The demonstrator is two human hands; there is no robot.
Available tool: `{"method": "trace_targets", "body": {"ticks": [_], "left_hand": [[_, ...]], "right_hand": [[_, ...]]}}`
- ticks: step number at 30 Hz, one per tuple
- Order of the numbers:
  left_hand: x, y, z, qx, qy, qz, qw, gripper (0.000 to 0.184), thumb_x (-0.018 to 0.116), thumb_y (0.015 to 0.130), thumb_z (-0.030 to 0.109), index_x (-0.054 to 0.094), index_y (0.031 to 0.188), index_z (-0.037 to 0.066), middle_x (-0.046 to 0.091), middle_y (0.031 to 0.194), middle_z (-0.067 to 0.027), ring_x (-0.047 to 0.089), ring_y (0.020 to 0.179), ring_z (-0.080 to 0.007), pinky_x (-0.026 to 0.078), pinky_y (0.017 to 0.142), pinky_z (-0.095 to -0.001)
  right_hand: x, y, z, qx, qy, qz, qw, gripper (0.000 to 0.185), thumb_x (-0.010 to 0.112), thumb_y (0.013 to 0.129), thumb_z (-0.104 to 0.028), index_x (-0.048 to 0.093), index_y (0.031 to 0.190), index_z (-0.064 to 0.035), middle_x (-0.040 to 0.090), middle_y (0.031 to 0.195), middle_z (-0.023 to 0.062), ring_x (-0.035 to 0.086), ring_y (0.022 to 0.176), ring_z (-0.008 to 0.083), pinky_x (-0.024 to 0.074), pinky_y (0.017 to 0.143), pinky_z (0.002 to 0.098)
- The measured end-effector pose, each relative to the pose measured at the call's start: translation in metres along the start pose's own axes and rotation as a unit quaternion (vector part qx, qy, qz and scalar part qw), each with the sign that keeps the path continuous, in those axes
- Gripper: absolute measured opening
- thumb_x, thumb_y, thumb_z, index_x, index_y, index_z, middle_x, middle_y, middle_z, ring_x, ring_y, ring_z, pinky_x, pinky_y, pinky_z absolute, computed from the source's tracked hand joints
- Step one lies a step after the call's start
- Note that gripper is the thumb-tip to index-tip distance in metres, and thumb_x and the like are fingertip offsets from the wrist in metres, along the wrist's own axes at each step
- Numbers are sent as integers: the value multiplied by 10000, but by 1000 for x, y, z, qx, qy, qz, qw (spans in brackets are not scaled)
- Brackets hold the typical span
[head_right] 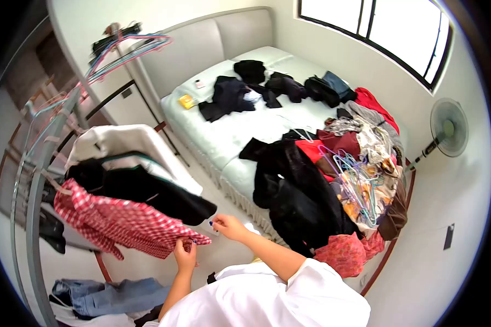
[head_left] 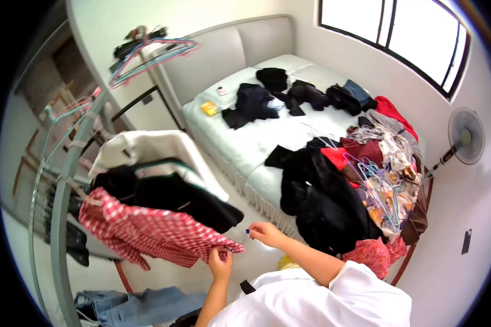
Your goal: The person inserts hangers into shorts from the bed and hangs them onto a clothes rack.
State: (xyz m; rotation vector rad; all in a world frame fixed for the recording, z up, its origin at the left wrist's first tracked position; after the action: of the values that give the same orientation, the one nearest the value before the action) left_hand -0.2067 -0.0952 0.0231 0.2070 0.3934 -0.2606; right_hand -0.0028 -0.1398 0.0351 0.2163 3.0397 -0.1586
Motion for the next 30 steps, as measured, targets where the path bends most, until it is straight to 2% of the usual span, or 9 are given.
{"method": "trace_targets", "body": {"ticks": [2,6,10,13,16,23,26,27,30], "left_hand": [[34,15,15,91,115,-12,989,224,602,705,38,515,910,12,583,816,-90,559,769,-201,441,705,-303],[105,46,47,111,101,-79,986,239,581,710,65,521,936,17,560,933,-131,539,885,-274,430,770,-338],[178,80,59,86,70,-143,984,256,568,719,59,508,964,18,570,946,-123,546,909,-251,438,765,-344],[224,99,67,59,29,-167,984,242,571,721,58,510,952,19,585,917,-110,562,889,-230,448,746,-335],[263,113,63,57,29,-169,983,219,576,729,57,515,935,16,602,876,-94,586,840,-196,460,706,-307],[292,143,45,8,68,-178,982,202,577,728,42,524,921,15,611,840,-89,597,783,-162,475,665,-276],[293,166,12,-11,78,-165,983,197,579,721,39,520,907,14,610,815,-87,595,753,-163,477,663,-283],[294,175,5,-13,74,-165,983,197,579,721,39,520,907,14,610,815,-87,595,753,-163,477,663,-283],[302,202,-10,-15,91,-133,987,201,588,703,89,513,876,18,605,759,-93,591,710,-206,465,629,-309]], "right_hand": [[-49,1,11,15,-51,43,998,175,536,832,-142,550,909,14,617,766,72,580,699,128,463,657,255],[-145,-7,31,65,-148,161,974,193,587,765,-182,577,869,-19,622,742,101,601,681,198,468,626,298],[-234,-26,77,106,-226,251,935,184,593,721,-205,583,797,-37,617,721,115,597,702,278,467,636,361],[-286,-50,97,171,-252,261,916,221,612,729,-203,580,849,-21,620,774,121,607,740,239,474,681,324],[-328,-74,115,208,-270,293,893,244,613,712,-225,583,855,-29,614,809,138,594,791,270,466,706,344],[-367,-87,172,277,-320,350,835,325,613,693,-243,560,944,-44,565,947,165,531,927,316,426,810,373],[-358,-66,152,311,-352,351,810,341,618,694,-242,549,969,-53,551,974,156,511,958,319,416,827,384],[-358,-58,155,287,-345,349,823,358,618,693,-246,531,994,-73,515,1021,151,494,973,326,414,809,441],[-360,-27,159,235,-348,357,834,359,619,686,-234,528,987,-61,521,1019,149,496,969,323,415,803,435]]}}
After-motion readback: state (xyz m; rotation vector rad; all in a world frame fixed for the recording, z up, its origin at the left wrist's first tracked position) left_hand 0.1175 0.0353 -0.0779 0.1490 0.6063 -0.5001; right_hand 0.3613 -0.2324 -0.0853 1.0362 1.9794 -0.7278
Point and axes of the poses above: each hand's wrist, its own y-axis towards the middle knuckle, its own x-axis out of the palm, z = x × y, the point moved 1 cm from there along y, towards the middle knuckle
